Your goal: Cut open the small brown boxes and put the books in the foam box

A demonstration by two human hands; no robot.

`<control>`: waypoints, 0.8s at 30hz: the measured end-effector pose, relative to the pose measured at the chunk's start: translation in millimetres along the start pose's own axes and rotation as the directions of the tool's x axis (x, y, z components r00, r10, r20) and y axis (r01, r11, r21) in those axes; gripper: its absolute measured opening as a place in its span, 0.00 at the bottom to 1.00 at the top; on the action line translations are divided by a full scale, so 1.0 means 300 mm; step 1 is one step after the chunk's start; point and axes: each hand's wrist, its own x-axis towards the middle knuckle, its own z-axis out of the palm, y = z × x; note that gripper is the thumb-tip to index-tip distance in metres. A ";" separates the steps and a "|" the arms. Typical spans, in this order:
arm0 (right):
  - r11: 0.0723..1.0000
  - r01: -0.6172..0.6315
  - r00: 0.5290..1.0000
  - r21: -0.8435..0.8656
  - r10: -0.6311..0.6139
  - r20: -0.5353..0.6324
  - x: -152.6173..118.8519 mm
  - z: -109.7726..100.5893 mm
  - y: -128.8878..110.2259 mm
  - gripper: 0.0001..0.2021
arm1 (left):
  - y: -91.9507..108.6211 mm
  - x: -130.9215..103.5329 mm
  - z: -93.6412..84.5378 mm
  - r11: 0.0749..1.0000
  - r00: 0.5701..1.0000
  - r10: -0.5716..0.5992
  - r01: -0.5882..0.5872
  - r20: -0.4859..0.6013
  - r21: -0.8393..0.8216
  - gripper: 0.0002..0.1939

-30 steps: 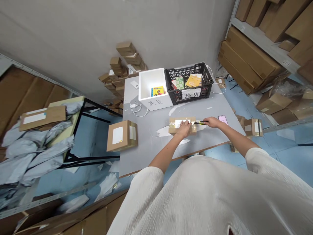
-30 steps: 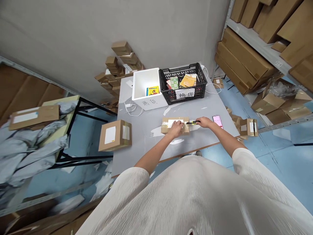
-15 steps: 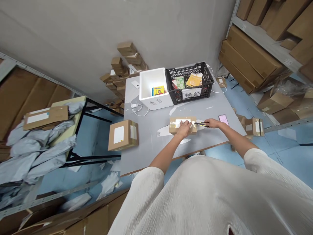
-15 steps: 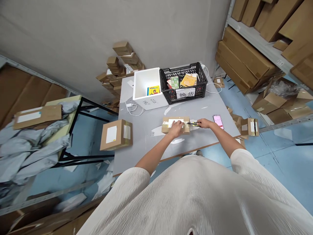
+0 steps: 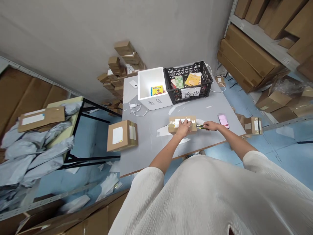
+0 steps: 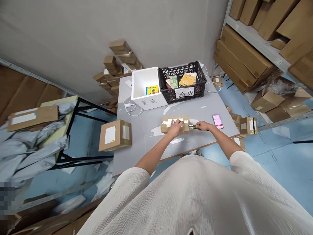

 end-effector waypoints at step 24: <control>0.904 0.004 0.909 -0.427 -0.181 -0.375 -0.095 0.101 -0.006 0.22 | -0.037 0.108 0.005 0.991 0.985 -0.137 0.136 -0.109 -0.009 0.40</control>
